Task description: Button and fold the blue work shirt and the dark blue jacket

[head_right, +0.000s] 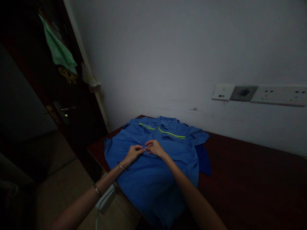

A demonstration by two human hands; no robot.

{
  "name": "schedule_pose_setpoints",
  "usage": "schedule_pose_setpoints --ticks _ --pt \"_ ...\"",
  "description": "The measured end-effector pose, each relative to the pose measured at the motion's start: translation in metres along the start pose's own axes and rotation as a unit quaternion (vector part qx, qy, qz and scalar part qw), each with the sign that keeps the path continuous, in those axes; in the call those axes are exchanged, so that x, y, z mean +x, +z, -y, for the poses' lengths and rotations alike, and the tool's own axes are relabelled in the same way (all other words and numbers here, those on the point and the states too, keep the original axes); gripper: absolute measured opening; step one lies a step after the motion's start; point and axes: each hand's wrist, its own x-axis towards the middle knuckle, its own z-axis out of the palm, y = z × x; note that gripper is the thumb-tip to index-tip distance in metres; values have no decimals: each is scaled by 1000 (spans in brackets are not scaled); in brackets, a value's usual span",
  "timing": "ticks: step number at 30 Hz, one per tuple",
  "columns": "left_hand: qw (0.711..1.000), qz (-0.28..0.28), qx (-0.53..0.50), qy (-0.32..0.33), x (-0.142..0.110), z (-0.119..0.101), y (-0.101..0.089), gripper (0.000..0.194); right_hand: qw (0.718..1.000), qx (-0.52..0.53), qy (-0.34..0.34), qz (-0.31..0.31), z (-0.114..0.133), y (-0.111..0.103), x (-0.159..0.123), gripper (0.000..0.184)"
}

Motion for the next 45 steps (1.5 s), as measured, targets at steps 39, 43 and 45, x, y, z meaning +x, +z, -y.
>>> schedule_pose_setpoints --ticks 39,43,45 --pt "998 -8 -60 15 0 6 -3 23 847 -440 -299 -12 14 3 -23 23" --pt "998 -29 -56 32 -5 -1 -3 25 900 -362 -243 -14 11 4 -20 24" --pt "997 -45 -22 59 -9 -5 -2 24 946 -281 -159 -16 10 5 -16 22"
